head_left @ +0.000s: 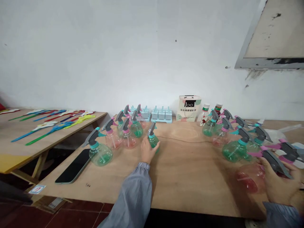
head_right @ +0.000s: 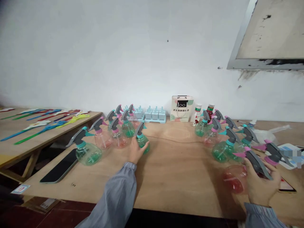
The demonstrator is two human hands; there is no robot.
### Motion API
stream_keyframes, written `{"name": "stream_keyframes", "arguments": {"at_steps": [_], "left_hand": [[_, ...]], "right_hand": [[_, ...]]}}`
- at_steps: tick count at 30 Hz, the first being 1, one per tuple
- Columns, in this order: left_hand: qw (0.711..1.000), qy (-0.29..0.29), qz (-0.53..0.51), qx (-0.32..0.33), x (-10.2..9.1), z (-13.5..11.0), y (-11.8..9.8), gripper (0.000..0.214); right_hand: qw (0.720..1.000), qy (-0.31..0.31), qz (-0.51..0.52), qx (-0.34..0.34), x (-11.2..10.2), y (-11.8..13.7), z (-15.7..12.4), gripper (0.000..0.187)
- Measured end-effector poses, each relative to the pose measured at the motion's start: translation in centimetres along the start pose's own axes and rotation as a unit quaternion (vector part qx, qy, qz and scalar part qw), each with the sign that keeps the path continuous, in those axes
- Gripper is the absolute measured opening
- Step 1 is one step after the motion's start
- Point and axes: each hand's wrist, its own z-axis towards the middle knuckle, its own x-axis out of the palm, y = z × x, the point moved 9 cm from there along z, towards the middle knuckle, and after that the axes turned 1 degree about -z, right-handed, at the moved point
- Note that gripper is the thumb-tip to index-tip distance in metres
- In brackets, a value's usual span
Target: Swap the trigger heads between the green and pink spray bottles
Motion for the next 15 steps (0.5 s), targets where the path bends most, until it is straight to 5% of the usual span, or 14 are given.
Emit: {"name": "stream_keyframes", "arguments": {"at_steps": [8,15], "left_hand": [[0.999,-0.004,-0.025,0.019,0.0,0.0,-0.2,0.063],[1.0,-0.01,-0.021,0.015,-0.2,0.1,-0.1,0.061]], "right_hand": [[0.996,-0.023,0.027,-0.078,1.9,-1.8,1.0,0.077],[0.997,-0.005,0.038,-0.072,2.5,-0.3,0.9,0.074]]}}
